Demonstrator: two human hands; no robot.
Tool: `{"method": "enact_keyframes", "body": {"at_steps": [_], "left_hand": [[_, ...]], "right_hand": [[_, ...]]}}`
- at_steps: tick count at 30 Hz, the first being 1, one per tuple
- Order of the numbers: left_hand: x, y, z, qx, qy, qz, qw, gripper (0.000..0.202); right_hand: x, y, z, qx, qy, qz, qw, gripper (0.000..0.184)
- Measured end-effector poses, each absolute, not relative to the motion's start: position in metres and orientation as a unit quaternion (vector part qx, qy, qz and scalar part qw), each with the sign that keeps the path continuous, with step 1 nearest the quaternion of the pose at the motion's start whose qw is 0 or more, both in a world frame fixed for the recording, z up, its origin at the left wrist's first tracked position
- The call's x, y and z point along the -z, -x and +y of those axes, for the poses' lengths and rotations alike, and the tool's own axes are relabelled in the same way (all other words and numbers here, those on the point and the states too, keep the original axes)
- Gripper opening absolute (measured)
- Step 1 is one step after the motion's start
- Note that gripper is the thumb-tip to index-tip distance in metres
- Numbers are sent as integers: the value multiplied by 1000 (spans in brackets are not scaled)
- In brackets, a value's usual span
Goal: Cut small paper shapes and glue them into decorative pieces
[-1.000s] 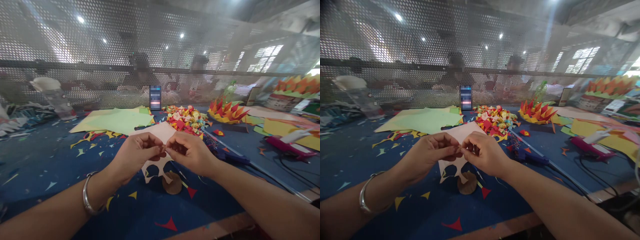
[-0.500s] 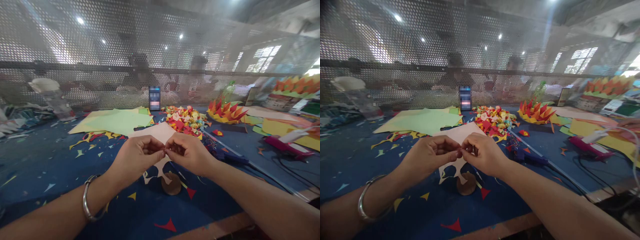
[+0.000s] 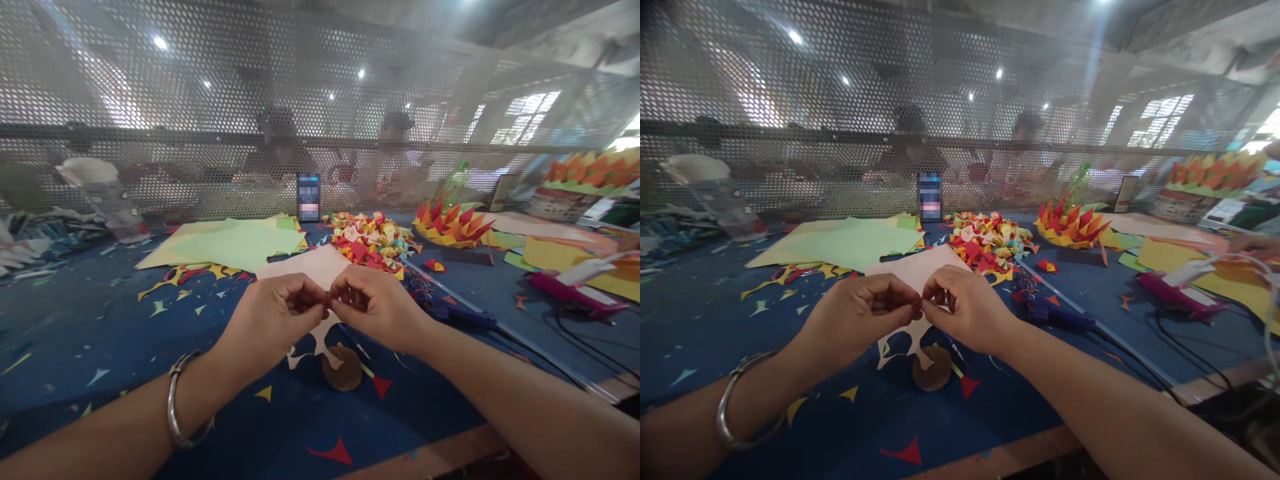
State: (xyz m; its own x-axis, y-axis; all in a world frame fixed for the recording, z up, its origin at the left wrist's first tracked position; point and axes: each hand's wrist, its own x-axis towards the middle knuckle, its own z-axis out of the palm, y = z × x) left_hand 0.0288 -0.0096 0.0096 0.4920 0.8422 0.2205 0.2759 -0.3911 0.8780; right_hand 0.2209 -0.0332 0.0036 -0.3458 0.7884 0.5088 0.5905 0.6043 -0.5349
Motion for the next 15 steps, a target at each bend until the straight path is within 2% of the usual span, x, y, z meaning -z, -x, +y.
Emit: {"method": "enact_keyframes", "body": {"at_steps": [10,15], "left_hand": [[-9,-30,-9,-337,-754,371,423,6],[-9,-29,-6,-326,-731,365,476,18]], "right_hand": [[-4,-221,-34,-126,400,-822,386,4],[-6,-219,-36,-156,407,-812,387,6]]}}
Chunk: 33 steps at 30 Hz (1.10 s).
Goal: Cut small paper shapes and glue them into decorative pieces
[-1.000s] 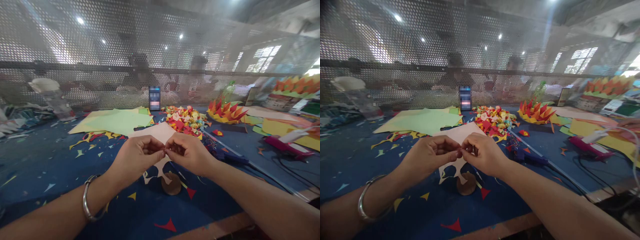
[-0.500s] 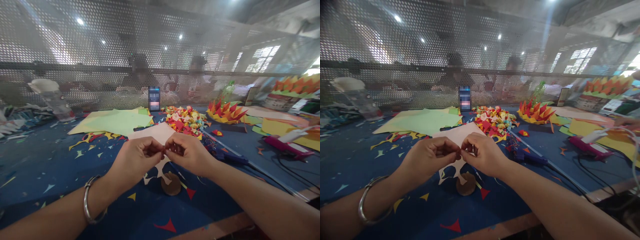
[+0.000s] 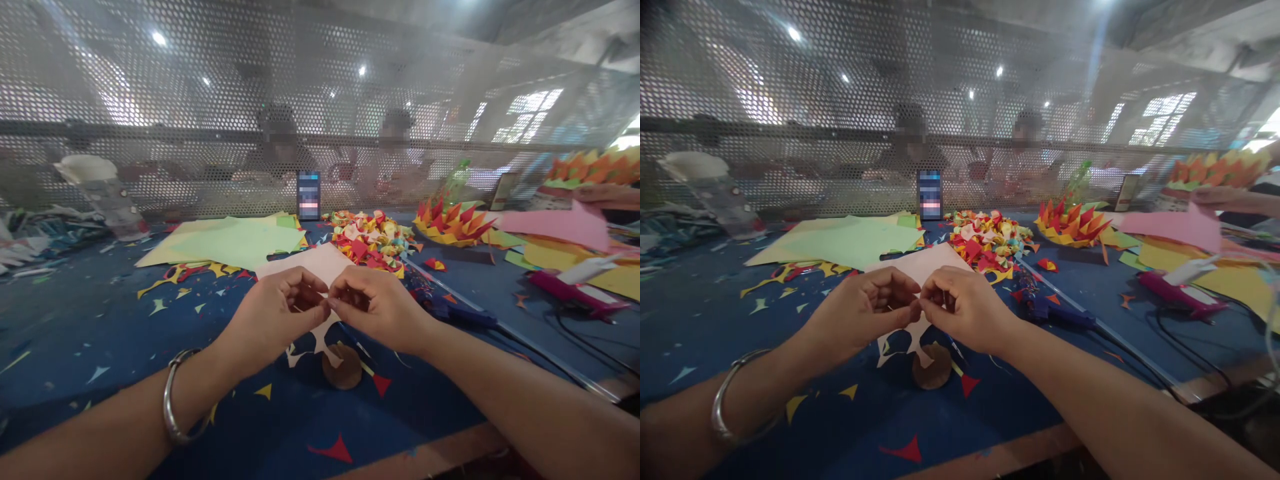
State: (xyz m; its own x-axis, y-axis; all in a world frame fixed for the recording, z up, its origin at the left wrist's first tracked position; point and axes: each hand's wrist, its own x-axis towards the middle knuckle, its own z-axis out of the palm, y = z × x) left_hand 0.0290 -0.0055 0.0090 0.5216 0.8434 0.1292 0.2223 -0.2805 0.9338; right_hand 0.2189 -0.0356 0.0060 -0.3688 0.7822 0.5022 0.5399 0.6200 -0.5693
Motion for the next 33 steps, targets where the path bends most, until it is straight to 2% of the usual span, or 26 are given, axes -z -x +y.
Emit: {"method": "enact_keyframes", "body": {"at_steps": [12,25,33], "left_hand": [[-9,-28,-1,-310,-694,339,554,25],[-16,-24,-3,-277,-727,310,546,17],[-14,-24,-4,-272,-760,312,501,15]], "right_hand": [[-5,-219,-35,-306,426,-758,389,17],[-6,-220,-34,-367,419,-740,377,20],[-7,-220,-35,-399,425,-720,376,21]]}}
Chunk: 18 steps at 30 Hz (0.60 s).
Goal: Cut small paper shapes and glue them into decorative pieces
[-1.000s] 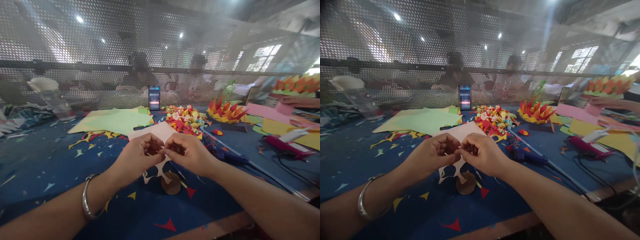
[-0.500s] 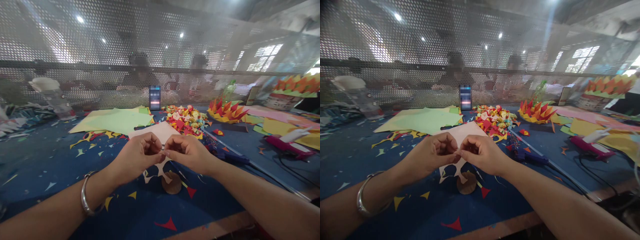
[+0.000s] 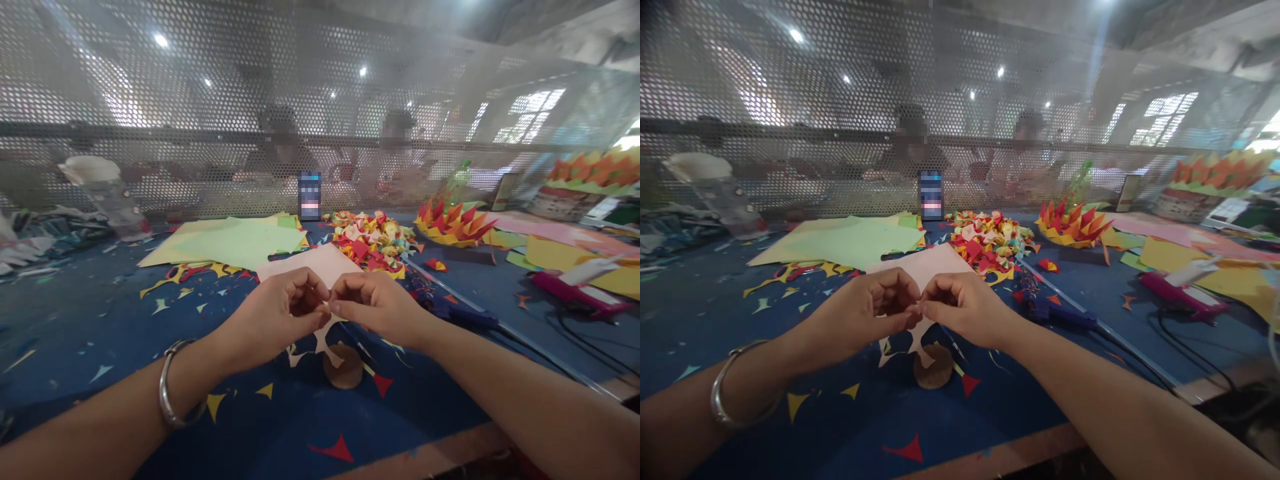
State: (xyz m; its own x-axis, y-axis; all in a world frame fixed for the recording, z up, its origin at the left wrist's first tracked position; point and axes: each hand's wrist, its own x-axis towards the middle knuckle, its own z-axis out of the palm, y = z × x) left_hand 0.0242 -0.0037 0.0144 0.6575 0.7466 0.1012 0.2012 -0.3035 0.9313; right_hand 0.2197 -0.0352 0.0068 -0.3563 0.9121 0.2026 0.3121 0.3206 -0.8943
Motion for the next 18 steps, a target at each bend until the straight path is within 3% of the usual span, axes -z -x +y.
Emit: {"method": "enact_keyframes", "body": {"at_steps": [11,18], "left_hand": [[-18,-19,2,-256,-740,317,535,16],[-19,-16,6,-256,-772,325,482,15]], "right_hand": [[-6,-220,-34,-387,434,-719,380,14],[-3,-220,-31,-375,441,-723,378,16]]}}
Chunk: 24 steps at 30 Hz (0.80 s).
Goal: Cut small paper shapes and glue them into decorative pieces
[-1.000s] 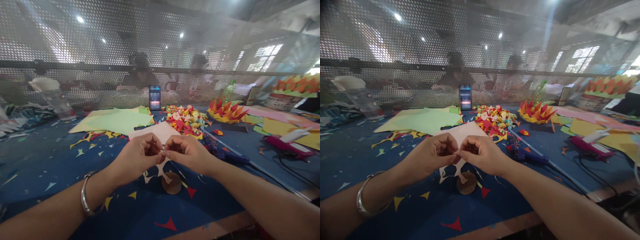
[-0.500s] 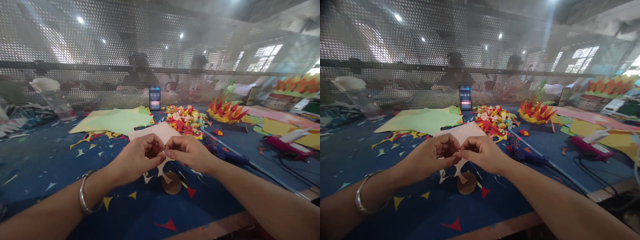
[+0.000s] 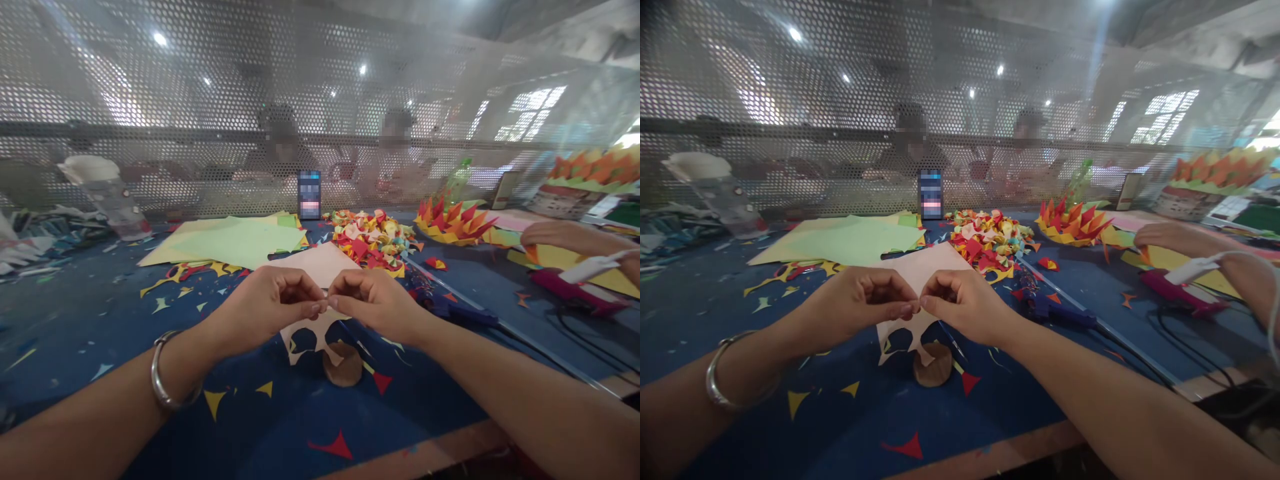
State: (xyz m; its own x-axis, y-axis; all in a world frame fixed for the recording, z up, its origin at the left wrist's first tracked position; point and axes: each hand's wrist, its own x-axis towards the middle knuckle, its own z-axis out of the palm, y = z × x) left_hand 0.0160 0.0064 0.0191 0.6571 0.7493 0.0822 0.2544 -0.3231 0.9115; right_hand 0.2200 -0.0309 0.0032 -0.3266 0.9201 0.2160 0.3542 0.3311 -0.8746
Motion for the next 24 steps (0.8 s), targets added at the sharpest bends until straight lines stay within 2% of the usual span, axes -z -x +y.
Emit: {"method": "enact_keyframes", "body": {"at_steps": [3,8,16,24], "left_hand": [[-18,-12,14,-270,-792,343,427,13],[-21,2,36,-255,-829,414,276,17],[-14,14,56,-261,-804,443,300,25],[-14,21,61,-236,-831,461,203,20]], "right_hand": [[-2,-220,-29,-359,451,-717,392,14],[-1,-222,-28,-313,459,-730,397,12],[1,-223,-28,-244,474,-760,371,10],[-1,-224,-28,-219,472,-775,359,8]]}}
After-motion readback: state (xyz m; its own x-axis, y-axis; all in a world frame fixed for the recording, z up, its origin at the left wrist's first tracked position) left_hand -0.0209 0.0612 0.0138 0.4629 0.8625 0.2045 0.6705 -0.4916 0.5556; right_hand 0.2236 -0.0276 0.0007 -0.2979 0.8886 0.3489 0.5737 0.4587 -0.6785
